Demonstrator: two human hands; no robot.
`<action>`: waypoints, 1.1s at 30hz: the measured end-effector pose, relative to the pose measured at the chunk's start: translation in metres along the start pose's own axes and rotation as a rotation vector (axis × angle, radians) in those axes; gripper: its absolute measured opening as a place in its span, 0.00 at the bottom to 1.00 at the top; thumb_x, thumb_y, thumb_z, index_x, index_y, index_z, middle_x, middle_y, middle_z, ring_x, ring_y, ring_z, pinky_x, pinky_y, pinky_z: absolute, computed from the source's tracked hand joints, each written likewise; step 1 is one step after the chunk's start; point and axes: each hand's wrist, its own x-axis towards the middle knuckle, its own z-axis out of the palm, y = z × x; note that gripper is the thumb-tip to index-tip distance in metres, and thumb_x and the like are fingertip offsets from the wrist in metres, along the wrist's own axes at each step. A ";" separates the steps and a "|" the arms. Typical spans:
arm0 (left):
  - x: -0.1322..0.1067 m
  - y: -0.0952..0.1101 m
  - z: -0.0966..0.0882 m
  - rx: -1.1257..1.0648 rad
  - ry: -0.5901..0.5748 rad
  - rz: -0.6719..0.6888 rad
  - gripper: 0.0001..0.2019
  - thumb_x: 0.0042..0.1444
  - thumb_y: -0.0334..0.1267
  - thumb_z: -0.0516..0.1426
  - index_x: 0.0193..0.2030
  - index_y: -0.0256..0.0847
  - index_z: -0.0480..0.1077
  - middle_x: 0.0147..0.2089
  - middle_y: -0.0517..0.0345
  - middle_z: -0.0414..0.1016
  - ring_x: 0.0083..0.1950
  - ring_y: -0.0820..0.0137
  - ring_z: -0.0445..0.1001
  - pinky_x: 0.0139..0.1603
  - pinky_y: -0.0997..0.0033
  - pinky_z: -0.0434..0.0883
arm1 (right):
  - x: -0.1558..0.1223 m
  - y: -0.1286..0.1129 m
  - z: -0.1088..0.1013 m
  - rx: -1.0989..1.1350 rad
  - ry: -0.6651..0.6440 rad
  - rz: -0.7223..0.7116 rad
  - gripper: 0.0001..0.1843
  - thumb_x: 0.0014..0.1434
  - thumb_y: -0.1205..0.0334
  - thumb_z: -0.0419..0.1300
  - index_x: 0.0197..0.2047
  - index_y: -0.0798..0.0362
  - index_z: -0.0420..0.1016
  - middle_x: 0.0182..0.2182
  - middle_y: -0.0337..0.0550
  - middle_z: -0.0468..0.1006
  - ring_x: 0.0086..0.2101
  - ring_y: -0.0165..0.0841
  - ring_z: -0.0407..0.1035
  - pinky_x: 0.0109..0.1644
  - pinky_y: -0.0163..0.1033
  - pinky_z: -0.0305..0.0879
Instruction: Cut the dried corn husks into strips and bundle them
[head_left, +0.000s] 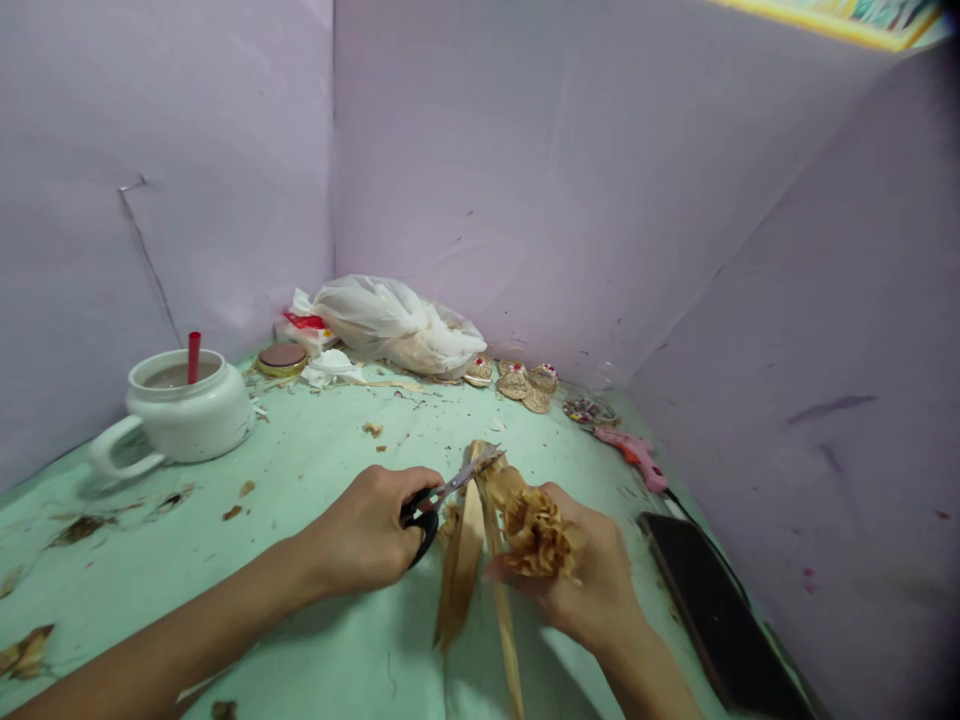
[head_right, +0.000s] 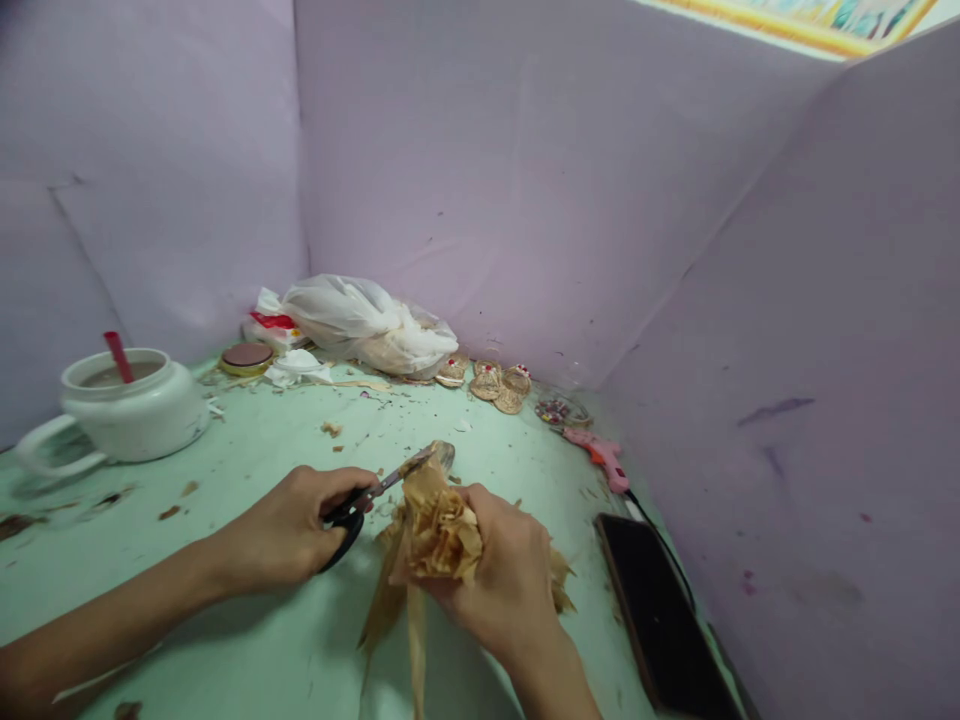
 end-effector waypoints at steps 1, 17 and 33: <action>-0.001 0.001 0.002 -0.011 -0.001 -0.008 0.10 0.43 0.28 0.48 0.31 0.40 0.67 0.24 0.64 0.64 0.26 0.75 0.60 0.25 0.77 0.55 | -0.001 -0.002 0.001 -0.037 -0.027 0.018 0.11 0.41 0.54 0.61 0.26 0.50 0.66 0.16 0.34 0.70 0.15 0.29 0.62 0.19 0.33 0.51; 0.003 0.000 -0.007 -0.061 -0.064 -0.036 0.12 0.43 0.34 0.51 0.35 0.37 0.72 0.27 0.62 0.68 0.28 0.74 0.64 0.27 0.78 0.58 | 0.000 0.005 0.007 -0.196 -0.090 -0.419 0.07 0.55 0.67 0.54 0.25 0.53 0.64 0.24 0.39 0.74 0.27 0.32 0.61 0.31 0.37 0.50; 0.009 -0.005 -0.003 -0.165 -0.101 -0.052 0.13 0.42 0.34 0.52 0.35 0.35 0.73 0.28 0.61 0.70 0.30 0.73 0.66 0.29 0.79 0.63 | 0.000 -0.001 0.007 -0.203 -0.208 -0.492 0.08 0.52 0.66 0.58 0.24 0.52 0.62 0.21 0.35 0.71 0.24 0.30 0.57 0.29 0.38 0.47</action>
